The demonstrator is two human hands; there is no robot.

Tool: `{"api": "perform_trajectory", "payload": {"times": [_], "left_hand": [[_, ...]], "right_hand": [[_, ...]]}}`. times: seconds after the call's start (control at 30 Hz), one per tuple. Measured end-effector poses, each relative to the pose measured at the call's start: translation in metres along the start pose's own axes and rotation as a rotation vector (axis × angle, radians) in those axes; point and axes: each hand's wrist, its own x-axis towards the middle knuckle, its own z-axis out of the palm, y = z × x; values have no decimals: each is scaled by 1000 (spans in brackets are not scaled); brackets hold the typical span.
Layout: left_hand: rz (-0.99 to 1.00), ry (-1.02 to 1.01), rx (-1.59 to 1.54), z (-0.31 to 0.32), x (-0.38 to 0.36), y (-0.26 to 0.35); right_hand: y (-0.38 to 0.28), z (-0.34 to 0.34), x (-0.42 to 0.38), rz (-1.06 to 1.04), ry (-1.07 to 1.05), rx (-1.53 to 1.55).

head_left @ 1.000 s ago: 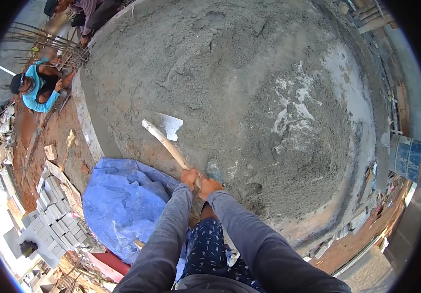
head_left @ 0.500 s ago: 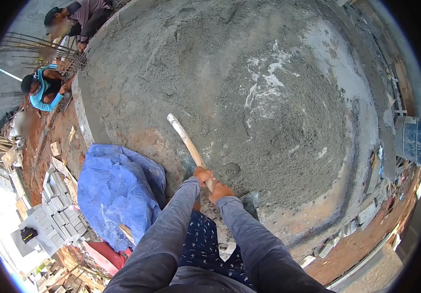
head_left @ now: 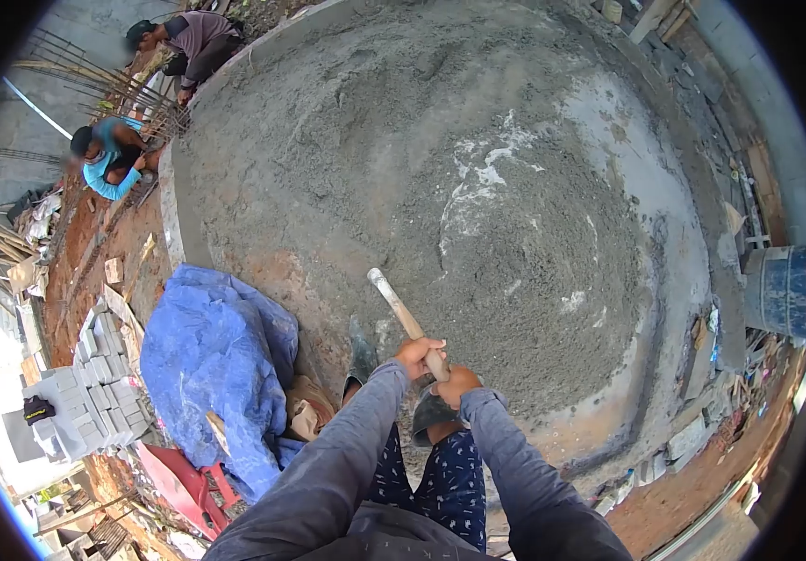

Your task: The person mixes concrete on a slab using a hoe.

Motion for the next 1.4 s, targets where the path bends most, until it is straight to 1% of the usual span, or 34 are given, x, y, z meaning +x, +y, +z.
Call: {"api": "perform_trajectory", "payload": {"times": [0.07,0.1,0.17,0.23,0.27,0.3,0.33,0.37,0.4,0.47,0.5,0.57,0.6,0.63,0.67,0.7,0.73,0.77,0.8,0.83,0.87,0.9,0.97,1.0,1.07,1.1,1.17,1.27,1.3,1.33,1.4], "left_hand": [[-10,-68,-155,23,-19,7],[0,-153,-261,34,-13,2],[16,-62,-463,71,-26,5],[22,0,-653,108,-34,2],[17,-1,-702,133,-39,-12],[50,5,-670,175,-71,-28],[-9,-57,-664,208,-92,-48],[-27,-140,-676,237,-109,-66],[-102,-198,-689,260,-120,-79],[-85,-289,-624,286,-137,-95],[-56,-301,-627,280,-138,-93],[-3,-309,-625,259,-137,-90],[29,-281,-606,235,-131,-76],[59,-254,-588,200,-124,-57],[109,-157,-547,164,-113,-38],[169,-117,-518,122,-100,-15],[228,-54,-469,76,-86,11],[278,87,-367,37,-87,47],[331,143,-279,-11,-69,71],[363,238,-188,-57,-52,95],[391,333,-72,-95,-42,116],[384,463,96,-131,-30,133],[398,617,275,-186,-13,150],[431,657,220,-203,-4,157],[467,741,122,-233,10,152],[440,734,142,-247,21,148],[386,718,176,-270,44,142],[200,581,202,-270,38,139],[86,422,145,-289,58,123],[133,466,166,-277,55,124],[190,557,212,-245,39,88]], "right_hand": [[-12,-53,-53,56,-130,180],[2,-71,-79,44,-147,251],[29,-110,-154,44,-164,386],[42,-147,-252,126,-121,375],[57,-157,-294,109,-44,283],[90,-162,-329,57,73,119],[111,-171,-360,64,150,109],[121,-180,-389,128,175,65],[135,-184,-408,189,201,17],[207,-169,-432,180,322,-125],[217,-162,-427,168,380,-194],[235,-128,-391,108,363,-159],[231,-106,-365,77,357,-138],[210,-83,-334,32,322,-130],[182,-59,-296,-16,294,-123],[163,-30,-259,-91,230,-152],[122,-5,-224,-92,166,-167],[83,17,-189,-149,89,-67],[46,45,-154,-187,87,-43],[5,66,-118,-251,91,73],[-35,82,-81,-353,103,109],[-66,102,-37,-300,26,90],[-124,142,45,-329,57,81],[-148,155,80,-339,52,79],[-198,152,128,-252,-116,84],[-207,166,155,-242,-114,51],[-212,179,183,-214,-126,7],[-206,184,171,-154,-182,-24],[-194,183,166,-139,-200,-42],[-190,173,166,-138,-197,-61],[-165,173,138,-109,-165,-76]]}}
